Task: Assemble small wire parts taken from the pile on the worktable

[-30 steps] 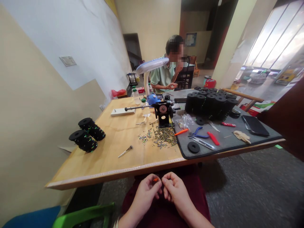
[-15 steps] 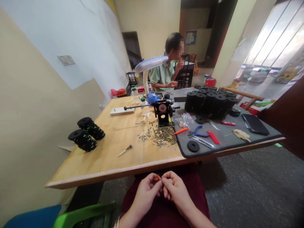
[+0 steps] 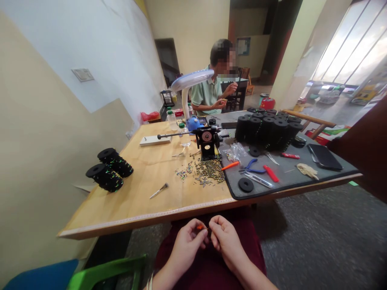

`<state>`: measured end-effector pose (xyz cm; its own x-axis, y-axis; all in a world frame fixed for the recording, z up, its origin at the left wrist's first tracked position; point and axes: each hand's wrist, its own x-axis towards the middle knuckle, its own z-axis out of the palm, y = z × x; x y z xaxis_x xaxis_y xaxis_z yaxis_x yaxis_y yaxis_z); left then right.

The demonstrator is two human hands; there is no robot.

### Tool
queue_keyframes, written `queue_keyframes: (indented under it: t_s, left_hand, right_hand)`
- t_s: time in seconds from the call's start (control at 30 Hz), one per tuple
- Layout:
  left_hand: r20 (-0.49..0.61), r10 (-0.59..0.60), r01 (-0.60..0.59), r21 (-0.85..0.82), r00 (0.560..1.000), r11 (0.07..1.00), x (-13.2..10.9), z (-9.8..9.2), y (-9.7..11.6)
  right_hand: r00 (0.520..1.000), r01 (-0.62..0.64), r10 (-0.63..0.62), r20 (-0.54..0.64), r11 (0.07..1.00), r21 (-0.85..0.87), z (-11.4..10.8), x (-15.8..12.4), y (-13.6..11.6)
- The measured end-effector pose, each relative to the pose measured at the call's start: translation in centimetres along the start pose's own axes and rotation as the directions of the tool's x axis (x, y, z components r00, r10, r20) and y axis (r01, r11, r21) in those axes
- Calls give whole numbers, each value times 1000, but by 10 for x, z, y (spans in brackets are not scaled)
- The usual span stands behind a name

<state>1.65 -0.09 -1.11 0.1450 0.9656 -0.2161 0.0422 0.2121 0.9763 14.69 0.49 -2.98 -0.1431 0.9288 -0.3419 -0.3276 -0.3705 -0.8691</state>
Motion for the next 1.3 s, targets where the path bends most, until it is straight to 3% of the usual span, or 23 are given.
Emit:
queue_keyframes:
  t_s: [0.13, 0.43, 0.87, 1.0, 1.3]
  left_hand:
    - [36, -19, 20, -36, 999, 999, -1, 0, 3]
    - [91, -23, 34, -112, 996, 993, -5, 1, 10]
    - [7, 2, -2, 55, 1000, 998, -1, -1, 3]
    - [-67, 116, -101, 197, 991, 975, -1, -3, 4]
    - [-85, 90, -77, 143, 992, 987, -2, -6, 8]
  right_hand:
    - [1000, 10, -10, -23, 1000, 21, -1, 0, -1]
    - [993, 110, -114, -27, 989, -102, -1, -1, -2]
    - [985, 166, -171, -14, 970, -177, 1, -4, -4]
    - [986, 165, -163, 30, 971, -170, 3, -5, -4]
    - [986, 72, -51, 160, 989, -126, -2, -3, -5]
